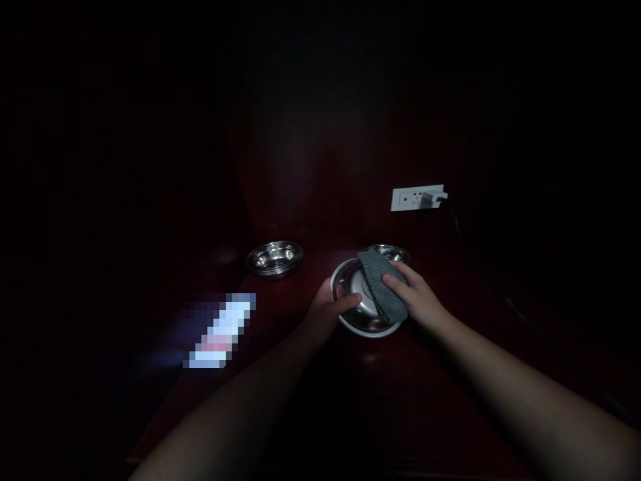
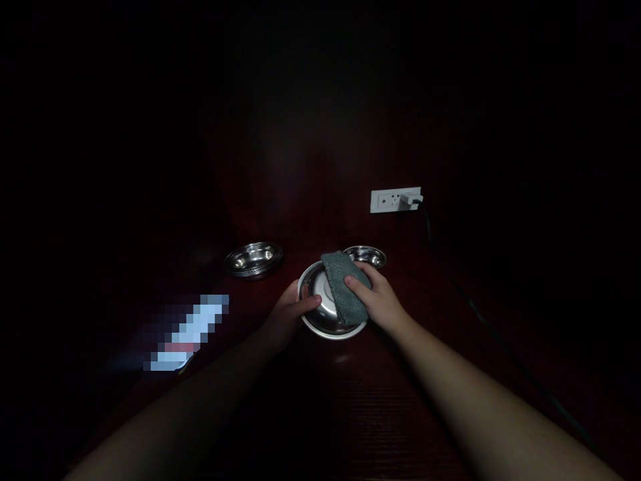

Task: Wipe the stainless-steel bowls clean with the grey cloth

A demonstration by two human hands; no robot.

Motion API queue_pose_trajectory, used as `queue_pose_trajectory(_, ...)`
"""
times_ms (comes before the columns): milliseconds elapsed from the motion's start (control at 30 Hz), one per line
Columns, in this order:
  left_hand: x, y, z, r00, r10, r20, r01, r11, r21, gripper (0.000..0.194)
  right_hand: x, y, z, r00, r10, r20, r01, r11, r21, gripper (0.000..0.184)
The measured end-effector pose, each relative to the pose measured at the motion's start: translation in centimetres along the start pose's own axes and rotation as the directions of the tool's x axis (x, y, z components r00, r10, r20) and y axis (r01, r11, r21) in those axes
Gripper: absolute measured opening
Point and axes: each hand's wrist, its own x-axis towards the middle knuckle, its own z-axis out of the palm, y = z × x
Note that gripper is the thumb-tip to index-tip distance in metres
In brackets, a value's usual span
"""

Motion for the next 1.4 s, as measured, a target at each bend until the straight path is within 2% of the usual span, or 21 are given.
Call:
queue_pose_trajectory(133, -0.2, 0.2, 0.2, 0.999, -0.026, -0.031, 0.024, 0.999, -0.043, 0.052, 0.2, 0.4, 0.0, 1.0, 0.015, -0.013, -0.015, 0.999, 0.037, 0.039)
queue_pose_trajectory(267, -0.3, 0.8, 0.2, 0.986, -0.118, -0.116, 0.099, 0.982, -0.161, 0.04, 0.5, 0.8, 0.1, 0.993, 0.097, -0.072, -0.084, 0.982, 0.17, 0.041)
queue_pose_trajectory(400, -0.5, 0.7, 0.5, 0.99, -0.123, -0.075, 0.101, 0.963, -0.252, 0.034, 0.6, 0.6, 0.1, 0.976, 0.133, -0.171, -0.089, 0.966, 0.242, 0.046)
queue_pose_trajectory(467, -0.7, 0.4, 0.7, 0.992, -0.122, -0.02, 0.116, 0.972, -0.205, 0.041, 0.6, 0.4, 0.2, 0.978, 0.124, -0.17, -0.086, 0.973, 0.213, 0.046)
queue_pose_trajectory(567, -1.1, 0.0, 1.1, 0.992, -0.123, -0.026, 0.12, 0.987, -0.107, 0.056, 0.4, 0.2, 0.3, 0.984, 0.099, -0.145, -0.077, 0.985, 0.153, 0.046)
queue_pose_trajectory(667, -1.1, 0.1, 1.1, 0.992, -0.105, -0.07, 0.101, 0.993, -0.066, 0.059, 0.3, 0.3, 0.3, 0.989, 0.073, -0.128, -0.06, 0.993, 0.099, 0.048)
queue_pose_trajectory(867, -0.9, 0.6, 1.0, 0.997, -0.065, -0.051, 0.063, 0.998, -0.029, 0.065, 0.3, 0.3, 0.1, 0.994, 0.015, -0.104, -0.014, 1.0, 0.019, 0.047)
queue_pose_trajectory(1033, -0.5, 0.4, 0.6, 0.999, 0.022, -0.032, -0.022, 1.0, 0.004, 0.063, -0.2, -0.3, -0.1, 0.997, -0.032, -0.072, 0.027, 0.998, -0.062, 0.045)
queue_pose_trajectory(1200, -0.1, 0.7, 0.3, 0.999, 0.033, 0.026, -0.035, 0.996, 0.081, 0.055, -0.5, -0.4, -0.3, 0.996, -0.071, -0.052, 0.063, 0.988, -0.139, 0.042)
queue_pose_trajectory(1300, 0.0, 0.9, 0.4, 1.0, 0.022, -0.019, -0.02, 0.991, 0.129, 0.048, -0.4, -0.1, -0.5, 0.996, -0.073, -0.05, 0.064, 0.986, -0.153, 0.042)
queue_pose_trajectory(1400, -0.1, 0.7, 0.6, 0.998, 0.009, -0.068, 0.0, 0.991, 0.133, 0.05, -0.2, 0.1, -0.6, 0.993, -0.075, -0.088, 0.062, 0.988, -0.14, 0.043)
